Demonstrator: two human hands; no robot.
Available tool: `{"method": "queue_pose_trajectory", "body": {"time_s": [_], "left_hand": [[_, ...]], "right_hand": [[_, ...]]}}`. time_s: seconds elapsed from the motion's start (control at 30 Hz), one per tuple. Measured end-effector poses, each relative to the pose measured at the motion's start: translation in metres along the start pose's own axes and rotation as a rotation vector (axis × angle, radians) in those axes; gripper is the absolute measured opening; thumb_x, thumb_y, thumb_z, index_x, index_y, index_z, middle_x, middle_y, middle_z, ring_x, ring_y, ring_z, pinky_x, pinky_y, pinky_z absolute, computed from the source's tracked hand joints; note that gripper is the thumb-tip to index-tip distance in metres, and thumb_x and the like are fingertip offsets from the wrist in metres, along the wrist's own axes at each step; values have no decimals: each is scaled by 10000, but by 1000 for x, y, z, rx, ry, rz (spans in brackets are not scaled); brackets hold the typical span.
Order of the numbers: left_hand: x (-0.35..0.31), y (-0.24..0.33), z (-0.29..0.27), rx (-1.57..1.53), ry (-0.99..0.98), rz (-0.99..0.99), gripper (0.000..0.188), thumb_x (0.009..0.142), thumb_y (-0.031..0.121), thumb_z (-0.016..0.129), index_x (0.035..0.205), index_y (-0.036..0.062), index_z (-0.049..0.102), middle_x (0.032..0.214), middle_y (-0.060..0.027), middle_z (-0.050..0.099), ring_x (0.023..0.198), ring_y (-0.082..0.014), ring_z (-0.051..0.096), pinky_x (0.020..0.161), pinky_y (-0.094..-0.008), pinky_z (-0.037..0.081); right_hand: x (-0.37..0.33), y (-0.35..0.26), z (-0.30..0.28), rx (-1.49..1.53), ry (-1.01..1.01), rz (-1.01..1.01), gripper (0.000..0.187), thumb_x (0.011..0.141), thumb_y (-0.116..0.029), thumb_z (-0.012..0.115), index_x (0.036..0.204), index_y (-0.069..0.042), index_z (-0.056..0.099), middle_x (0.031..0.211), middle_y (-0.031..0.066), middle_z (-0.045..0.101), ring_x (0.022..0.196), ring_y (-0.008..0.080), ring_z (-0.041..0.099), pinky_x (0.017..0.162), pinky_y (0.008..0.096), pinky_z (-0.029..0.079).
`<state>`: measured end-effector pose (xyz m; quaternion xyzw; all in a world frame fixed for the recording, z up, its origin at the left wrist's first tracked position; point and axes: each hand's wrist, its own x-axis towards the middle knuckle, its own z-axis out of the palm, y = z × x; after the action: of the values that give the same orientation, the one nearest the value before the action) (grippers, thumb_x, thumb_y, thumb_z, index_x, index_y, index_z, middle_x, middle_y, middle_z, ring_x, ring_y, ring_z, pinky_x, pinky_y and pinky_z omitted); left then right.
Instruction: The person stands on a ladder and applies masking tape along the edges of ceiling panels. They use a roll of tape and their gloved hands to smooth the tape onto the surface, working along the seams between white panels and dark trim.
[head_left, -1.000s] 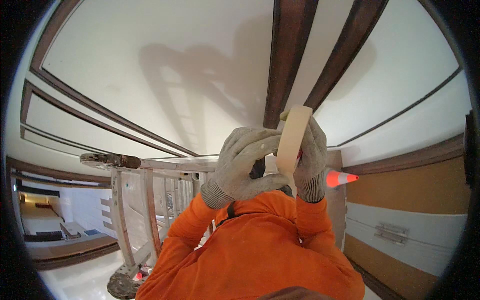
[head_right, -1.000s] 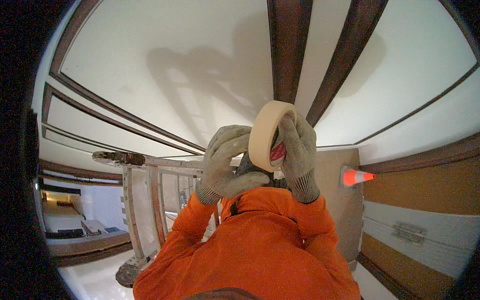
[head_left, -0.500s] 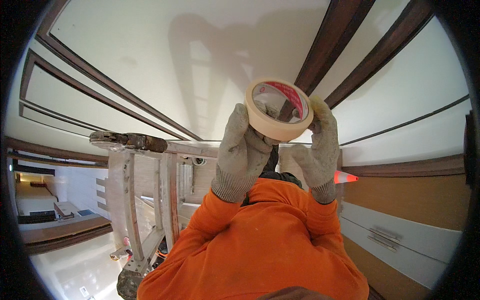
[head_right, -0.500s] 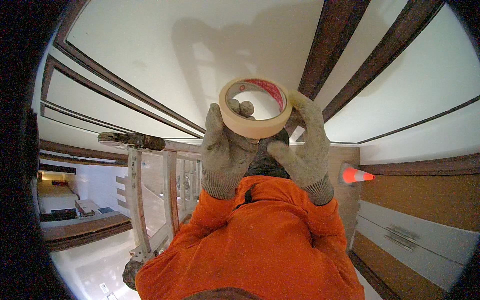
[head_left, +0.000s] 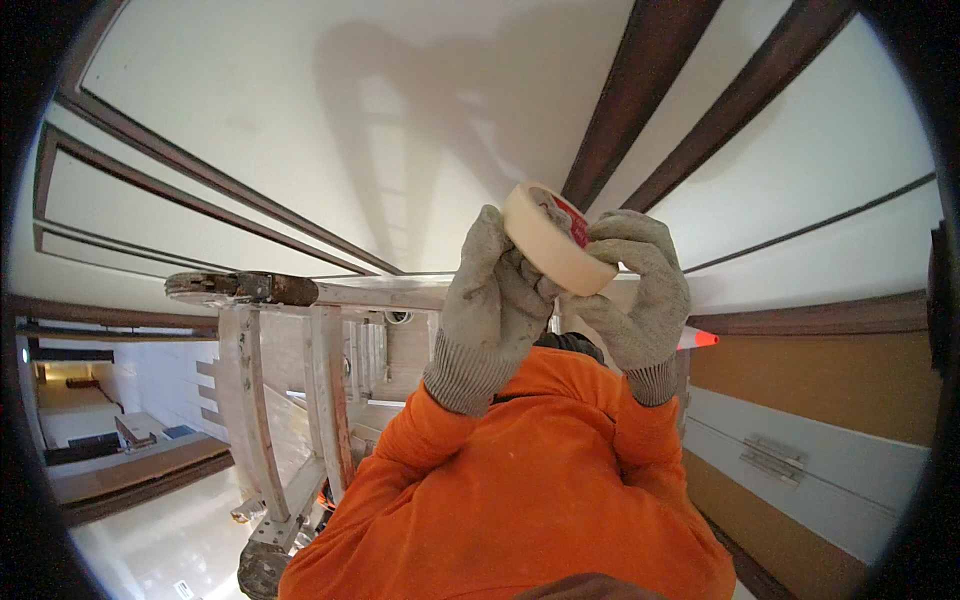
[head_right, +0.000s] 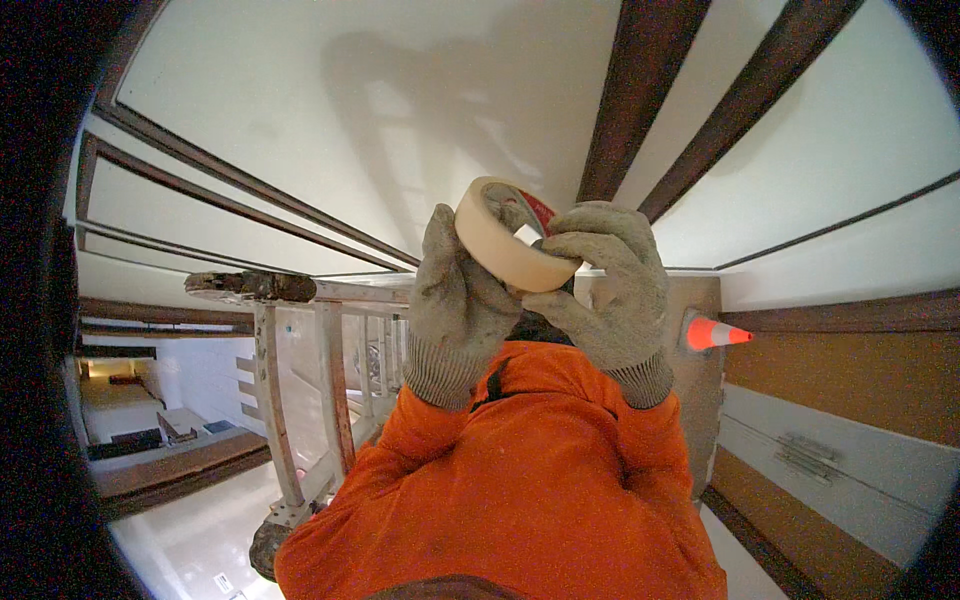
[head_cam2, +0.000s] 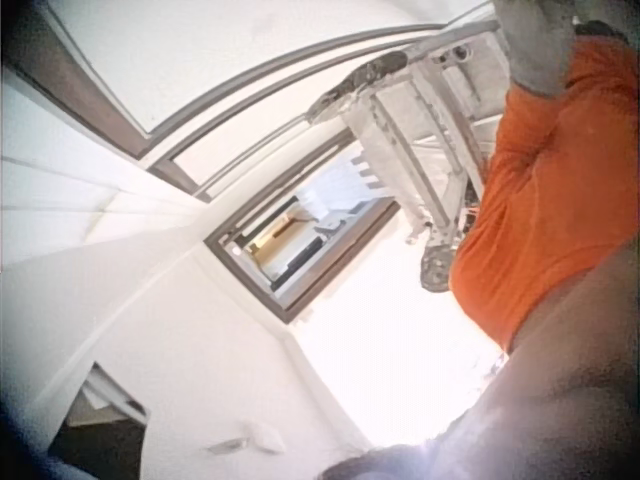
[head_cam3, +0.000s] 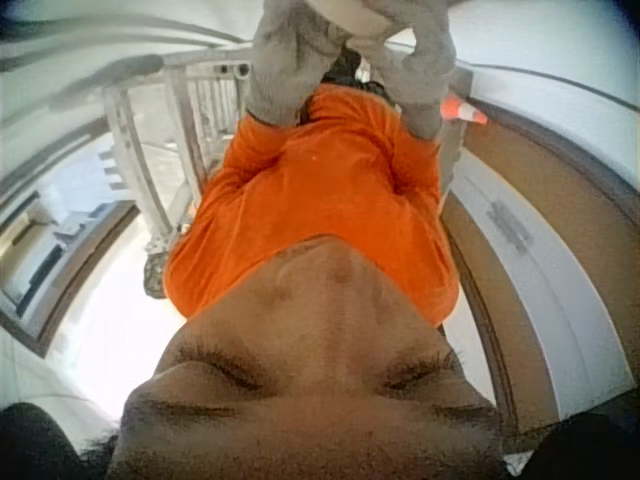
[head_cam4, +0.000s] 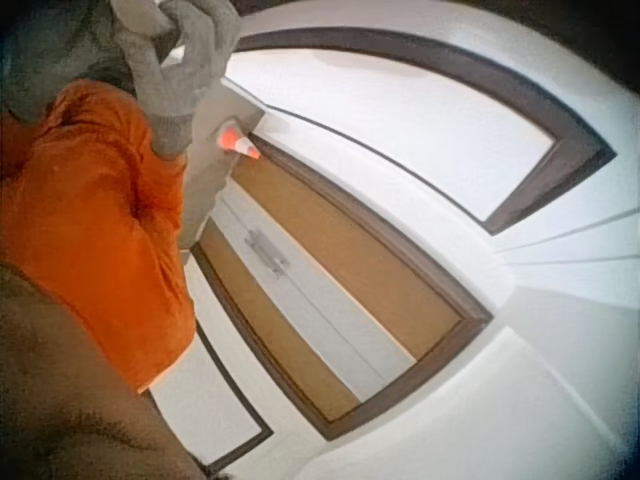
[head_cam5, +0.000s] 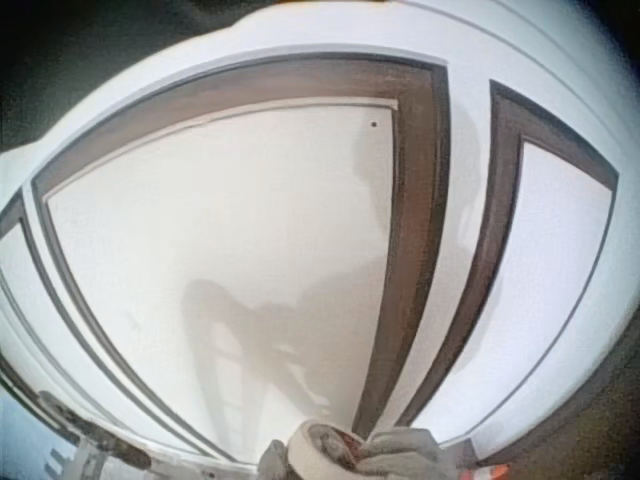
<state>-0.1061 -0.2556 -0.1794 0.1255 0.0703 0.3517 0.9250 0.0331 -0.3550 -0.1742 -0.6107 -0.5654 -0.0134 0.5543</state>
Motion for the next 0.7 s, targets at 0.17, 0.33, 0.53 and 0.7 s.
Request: {"method": "queue_pose_trajectory", "body": {"time_s": [0.17, 0.33, 0.53, 0.7], "left_hand": [[-9, 0, -17, 896, 34, 439, 251, 1090, 259, 514, 1124, 33, 617, 1027, -160, 678, 930, -211, 684, 818, -345, 583], [0, 9, 9, 1541, -209, 923, 217, 880, 44, 681, 1092, -3, 681, 1198, -199, 677, 1052, -272, 665, 937, -360, 533], [-11, 5, 11, 1313, -411, 286, 228, 880, 84, 657, 1087, -12, 661, 1119, -184, 701, 1047, -312, 685, 938, -397, 541], [-14, 12, 23, 1475, -572, 78, 223, 881, 107, 656, 1065, -18, 643, 1016, -166, 686, 934, -277, 687, 882, -379, 552]], "right_hand": [[-8, 8, -6, -42, 20, 12, 490, 722, -403, 887, 1037, -66, 720, 985, 104, 691, 991, 334, 638, 908, 442, 497], [-7, 9, -24, 31, -44, -52, 490, 771, -492, 821, 987, -62, 724, 873, 92, 661, 817, 309, 599, 782, 426, 466], [-6, 16, -40, 51, -68, -226, 482, 705, -506, 850, 888, -75, 736, 783, 65, 608, 724, 294, 557, 700, 412, 432], [-7, 9, -53, -67, -140, -357, 532, 612, -577, 861, 845, -120, 720, 739, 46, 567, 676, 277, 532, 658, 416, 404]]}}
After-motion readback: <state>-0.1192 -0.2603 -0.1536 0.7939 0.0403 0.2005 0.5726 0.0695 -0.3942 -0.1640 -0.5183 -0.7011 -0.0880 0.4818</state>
